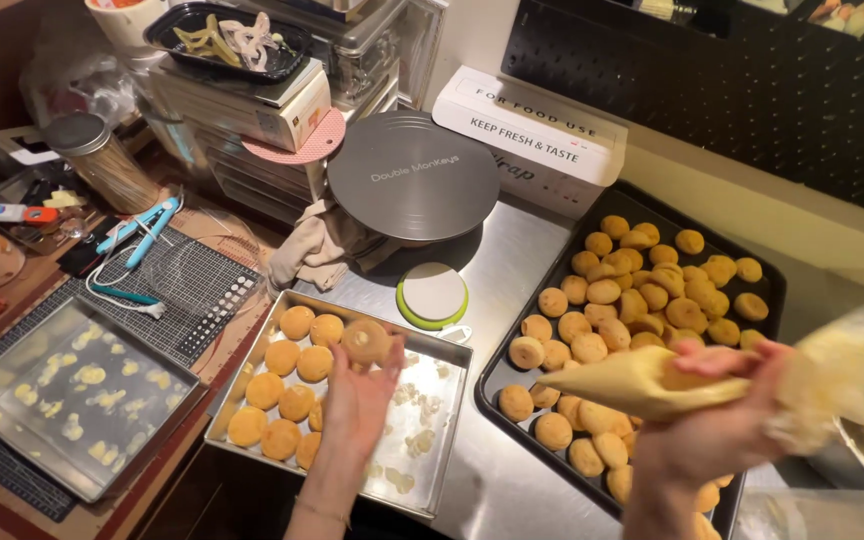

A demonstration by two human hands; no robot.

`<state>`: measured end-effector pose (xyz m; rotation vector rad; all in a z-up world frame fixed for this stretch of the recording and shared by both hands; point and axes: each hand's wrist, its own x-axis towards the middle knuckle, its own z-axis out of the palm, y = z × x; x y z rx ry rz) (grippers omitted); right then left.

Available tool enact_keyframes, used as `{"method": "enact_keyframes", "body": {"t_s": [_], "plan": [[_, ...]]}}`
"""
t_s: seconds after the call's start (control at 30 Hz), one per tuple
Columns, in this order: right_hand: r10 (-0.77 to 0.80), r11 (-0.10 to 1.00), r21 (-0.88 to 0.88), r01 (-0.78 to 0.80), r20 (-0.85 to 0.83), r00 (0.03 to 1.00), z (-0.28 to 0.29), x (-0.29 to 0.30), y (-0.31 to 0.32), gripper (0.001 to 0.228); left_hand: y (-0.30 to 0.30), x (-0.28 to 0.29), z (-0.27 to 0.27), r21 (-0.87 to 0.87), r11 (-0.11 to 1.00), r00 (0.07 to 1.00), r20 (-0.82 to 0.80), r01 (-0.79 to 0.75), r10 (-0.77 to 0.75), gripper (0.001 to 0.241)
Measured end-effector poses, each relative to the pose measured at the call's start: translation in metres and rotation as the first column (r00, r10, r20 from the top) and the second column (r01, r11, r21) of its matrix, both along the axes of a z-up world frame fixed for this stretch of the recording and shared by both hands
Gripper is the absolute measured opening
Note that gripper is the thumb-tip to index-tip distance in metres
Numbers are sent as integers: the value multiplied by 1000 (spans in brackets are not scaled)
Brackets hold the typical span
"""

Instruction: Filling cream puffs with cream using a piping bag and refilling the bag from a bowl using a spatula

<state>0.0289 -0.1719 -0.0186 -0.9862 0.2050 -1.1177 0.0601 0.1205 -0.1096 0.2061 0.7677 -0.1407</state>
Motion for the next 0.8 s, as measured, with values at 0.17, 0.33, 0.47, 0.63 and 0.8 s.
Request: {"method": "enact_keyframes", "body": {"t_s": [0.17, 0.33, 0.47, 0.63, 0.8], "plan": [[-230, 973, -45, 226, -143, 963, -6, -26, -36, 14, 1, 30, -111, 992, 98, 811, -11, 84, -586, 54], [-279, 960, -79, 269, -184, 942, -12, -39, -48, 18, -15, 44, -216, 671, -552, 657, -128, -495, -743, 66], [-242, 969, -90, 232, -115, 963, -17, -52, -60, 11, -13, 42, -219, 281, -848, 808, -276, -450, -520, 81], [-102, 909, -389, -151, -557, 824, 15, -71, -62, 68, -27, 27, -184, 498, -754, 826, -124, -428, -550, 86], [221, 679, -297, -671, -789, 573, 22, -77, -90, 65, -109, -33, -40, 962, 251, 557, 153, 105, -816, 54]]}}
